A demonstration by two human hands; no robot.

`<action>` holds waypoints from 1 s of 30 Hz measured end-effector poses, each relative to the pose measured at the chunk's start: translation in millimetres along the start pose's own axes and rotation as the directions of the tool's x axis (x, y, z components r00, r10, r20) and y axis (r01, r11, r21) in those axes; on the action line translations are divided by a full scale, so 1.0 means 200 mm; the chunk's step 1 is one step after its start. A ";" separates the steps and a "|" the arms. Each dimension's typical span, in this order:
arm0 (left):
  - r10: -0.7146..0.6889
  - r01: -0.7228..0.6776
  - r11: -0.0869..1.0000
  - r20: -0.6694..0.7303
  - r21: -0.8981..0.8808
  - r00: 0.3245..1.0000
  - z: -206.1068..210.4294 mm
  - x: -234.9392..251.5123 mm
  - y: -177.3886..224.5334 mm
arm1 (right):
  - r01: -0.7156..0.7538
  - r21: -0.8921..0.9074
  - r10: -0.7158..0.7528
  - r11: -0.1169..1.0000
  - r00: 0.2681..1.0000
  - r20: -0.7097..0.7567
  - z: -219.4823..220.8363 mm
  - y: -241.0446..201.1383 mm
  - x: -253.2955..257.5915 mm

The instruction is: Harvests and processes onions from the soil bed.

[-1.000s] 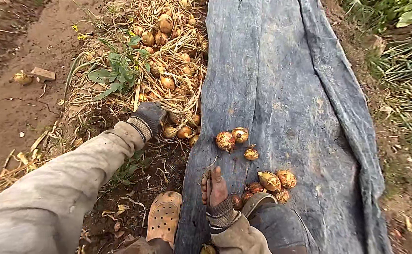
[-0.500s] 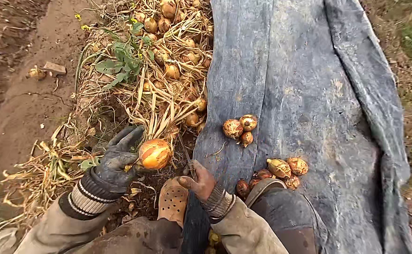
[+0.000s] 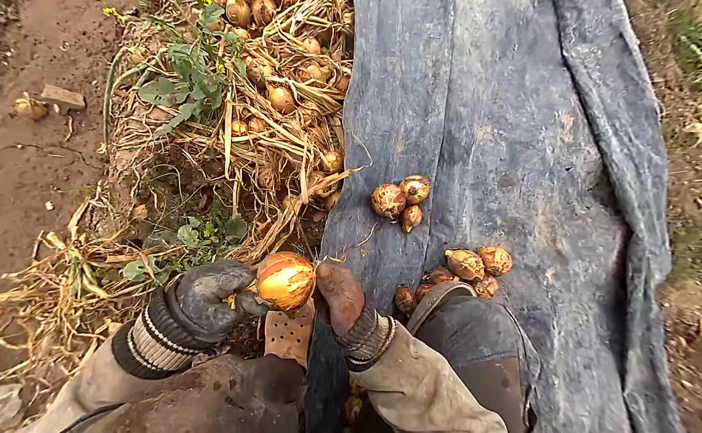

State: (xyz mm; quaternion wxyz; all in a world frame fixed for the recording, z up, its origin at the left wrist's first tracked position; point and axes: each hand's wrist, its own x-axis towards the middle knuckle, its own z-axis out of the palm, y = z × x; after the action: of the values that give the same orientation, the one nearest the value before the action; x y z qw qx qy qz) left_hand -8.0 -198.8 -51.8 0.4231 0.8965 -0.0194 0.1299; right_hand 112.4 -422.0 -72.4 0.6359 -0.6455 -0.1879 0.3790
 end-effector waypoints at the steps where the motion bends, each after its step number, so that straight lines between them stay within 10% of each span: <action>1: -0.012 0.015 0.994 -0.031 0.106 0.999 -0.01 0.01 0.00 | -0.012 -0.008 0.012 1.000 1.000 -0.029 0.00 0.01 0.00; 6: -0.314 0.370 0.870 -0.212 0.326 0.926 -0.02 0.14 -0.03 | -0.182 -0.260 0.156 0.948 0.980 -0.120 -0.02 0.09 0.03; 10: -0.230 0.099 0.921 0.319 0.377 0.920 -0.03 0.27 0.05 | -0.408 -0.472 0.510 0.782 0.854 0.106 -0.03 0.09 0.11; 13: -0.370 0.083 0.894 0.621 0.441 0.691 0.08 0.43 0.15 | -0.514 -0.046 0.513 0.856 0.857 -0.045 -0.01 0.11 0.09; 16: -0.334 0.083 0.887 0.506 0.455 0.795 0.12 0.59 -0.01 | -0.410 0.362 0.492 0.837 0.854 -0.170 -0.05 0.03 0.05; 19: -0.423 0.193 0.780 0.274 0.596 0.864 -0.03 0.69 -0.15 | 0.011 0.361 0.185 0.933 0.844 -0.503 -0.15 -0.08 0.01; 22: -0.822 0.398 0.514 0.306 0.760 0.480 -0.27 0.79 0.00 | 0.196 0.100 -0.090 0.976 0.771 -0.630 -0.22 -0.07 0.03; 23: -0.658 0.326 0.587 0.202 0.741 0.726 -0.28 0.62 -0.17 | 0.172 -0.041 -0.163 0.984 0.793 -0.587 -0.21 -0.03 0.03; 25: -0.356 0.137 0.714 0.187 0.686 0.916 -0.28 0.40 -0.41 | 0.044 -0.377 -0.178 0.925 0.927 -0.329 -0.16 0.00 0.01; 27: -0.297 0.053 0.775 0.289 0.630 0.910 -0.17 0.30 -0.43 | -0.155 -0.607 0.196 0.780 0.981 0.000 -0.09 -0.09 0.00; 30: -0.354 0.004 0.782 0.439 0.623 0.826 0.09 0.18 -0.40 | -0.276 -0.733 0.545 0.622 0.824 0.152 -0.03 -0.09 0.06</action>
State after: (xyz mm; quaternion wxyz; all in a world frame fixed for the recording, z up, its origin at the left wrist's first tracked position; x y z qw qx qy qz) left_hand 41.9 -157.7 -114.6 0.1067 0.9800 -0.0053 -0.1680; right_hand 129.3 -414.5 -58.7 0.2008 -0.7770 -0.2713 0.5314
